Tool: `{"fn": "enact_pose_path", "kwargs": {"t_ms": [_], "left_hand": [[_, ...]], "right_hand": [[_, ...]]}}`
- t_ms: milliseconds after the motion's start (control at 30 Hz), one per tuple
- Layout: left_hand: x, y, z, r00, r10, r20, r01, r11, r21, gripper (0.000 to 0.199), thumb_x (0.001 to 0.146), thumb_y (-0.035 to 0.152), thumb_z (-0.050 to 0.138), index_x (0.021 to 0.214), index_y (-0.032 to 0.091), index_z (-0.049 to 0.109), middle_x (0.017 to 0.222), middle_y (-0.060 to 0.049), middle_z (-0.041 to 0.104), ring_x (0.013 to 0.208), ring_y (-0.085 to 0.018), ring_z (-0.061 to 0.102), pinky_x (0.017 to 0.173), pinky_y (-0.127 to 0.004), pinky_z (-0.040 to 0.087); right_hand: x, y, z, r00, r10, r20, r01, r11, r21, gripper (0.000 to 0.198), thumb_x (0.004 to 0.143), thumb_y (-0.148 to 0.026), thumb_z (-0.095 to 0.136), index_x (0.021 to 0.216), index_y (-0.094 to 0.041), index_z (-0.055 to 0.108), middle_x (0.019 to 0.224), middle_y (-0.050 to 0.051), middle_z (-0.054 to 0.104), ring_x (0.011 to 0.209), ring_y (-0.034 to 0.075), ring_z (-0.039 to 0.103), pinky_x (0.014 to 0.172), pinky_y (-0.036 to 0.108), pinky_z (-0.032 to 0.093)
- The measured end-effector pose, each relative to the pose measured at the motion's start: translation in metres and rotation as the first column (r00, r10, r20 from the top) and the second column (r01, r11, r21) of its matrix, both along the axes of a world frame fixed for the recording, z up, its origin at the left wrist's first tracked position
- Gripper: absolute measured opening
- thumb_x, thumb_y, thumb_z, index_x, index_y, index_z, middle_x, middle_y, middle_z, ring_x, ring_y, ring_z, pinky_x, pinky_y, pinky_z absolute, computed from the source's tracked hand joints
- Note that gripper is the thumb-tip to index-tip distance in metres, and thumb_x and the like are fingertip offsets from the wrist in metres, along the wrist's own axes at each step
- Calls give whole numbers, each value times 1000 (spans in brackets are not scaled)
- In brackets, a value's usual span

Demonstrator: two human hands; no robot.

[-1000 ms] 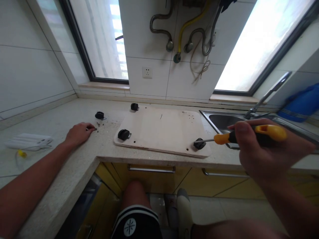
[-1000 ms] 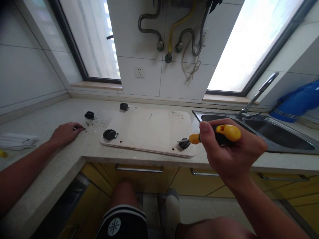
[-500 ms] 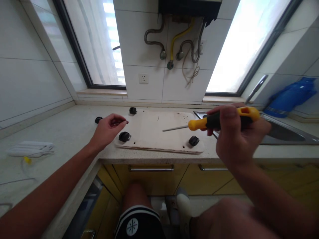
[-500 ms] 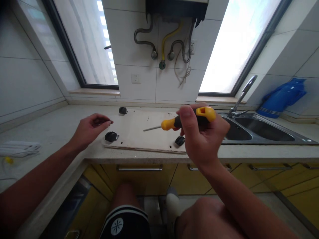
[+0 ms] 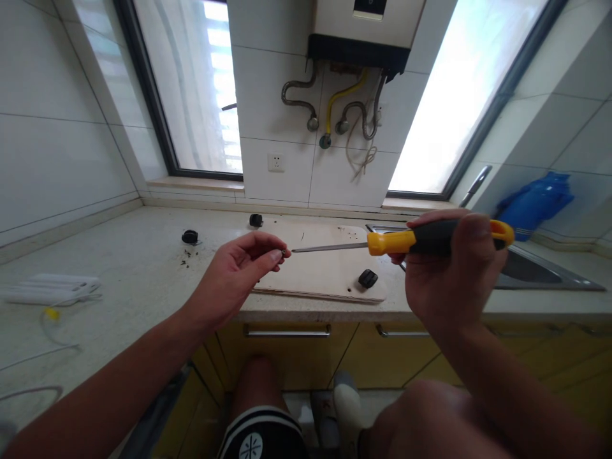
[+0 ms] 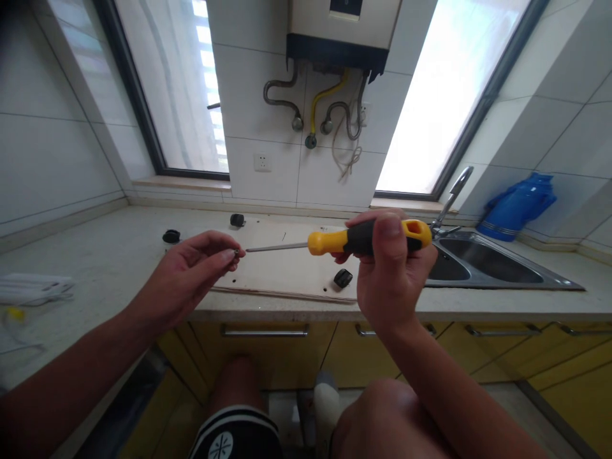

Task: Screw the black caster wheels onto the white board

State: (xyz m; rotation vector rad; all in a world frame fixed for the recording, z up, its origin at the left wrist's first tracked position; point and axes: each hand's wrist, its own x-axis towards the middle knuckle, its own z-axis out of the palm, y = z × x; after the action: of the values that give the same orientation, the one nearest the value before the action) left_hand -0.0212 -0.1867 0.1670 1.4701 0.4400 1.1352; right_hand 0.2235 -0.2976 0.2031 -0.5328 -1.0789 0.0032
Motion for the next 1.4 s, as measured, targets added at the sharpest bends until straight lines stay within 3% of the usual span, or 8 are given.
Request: {"fn": "enact_pose_path", "kwargs": {"t_ms": [267,500,667,767,900,1033,1200,1400], "left_hand": [[-2,4,-2,999,-35,-31,35,999,-2,19,86,36,101,97,24,91,94,-5,83,87,-16,73,82,-24,63],[-4,10,-8,998,-5,-65,7,999,31,19,87,38,100,99,26,92,97,-6,85,89,-17,75,85,-27,65],[-2,13,-16,992,7,-125,-5,1000,20,25,85,41,102,103,26,93,103,-8,88,95,-20,79,88,-29,66],[1,7,-18,993,23,-119,-23,1000,-2,26,84,42,103,102,25,93,104,-9,88,93,-20,79,88,-31,68],[8,-5,-20,990,77,-118,-80,997,-23,27,79,40,105,97,23,93,96,-9,87,86,-21,79,80,-32,68],[27,-10,-26,992,105,-69,-109,992,-64,30,75,38,107,95,22,92,96,-9,87,87,-21,79,81,-31,69],[72,-8,-27,999,22,-28,-25,994,-109,33,74,35,107,99,21,91,98,-7,86,89,-17,77,90,-30,67],[130,0,-30,985,-172,-6,170,981,-94,36,93,38,90,126,24,85,128,-11,86,117,-24,80,107,-38,64]], "right_hand": [[-5,0,-2,1000,3,-19,-4,998,-57,39,106,-51,75,80,-25,86,75,0,72,53,14,68,39,26,55],[-5,-2,-1,996,17,89,-15,1000,-23,22,99,-39,86,83,-24,87,80,2,75,58,16,70,37,26,59],[4,-14,-2,973,133,191,-102,981,-167,15,98,-37,87,102,-23,88,91,4,75,72,18,74,50,30,69],[15,-20,-1,957,216,194,-174,962,-210,18,93,-41,88,101,-25,88,92,4,72,72,19,74,48,31,66],[32,-28,-2,938,251,237,-172,935,-309,24,90,-51,89,101,-30,85,87,3,73,73,22,74,52,34,66],[46,-34,-9,952,248,182,-172,919,-354,24,92,-52,88,100,-29,83,89,3,74,71,21,76,52,34,68],[67,-36,-17,982,180,54,-155,939,-307,23,91,-47,88,95,-25,82,91,2,73,70,17,75,51,29,66],[102,-53,-22,997,-60,-57,42,957,-288,21,87,-47,84,86,-27,79,89,0,69,63,15,69,47,28,60]]}}
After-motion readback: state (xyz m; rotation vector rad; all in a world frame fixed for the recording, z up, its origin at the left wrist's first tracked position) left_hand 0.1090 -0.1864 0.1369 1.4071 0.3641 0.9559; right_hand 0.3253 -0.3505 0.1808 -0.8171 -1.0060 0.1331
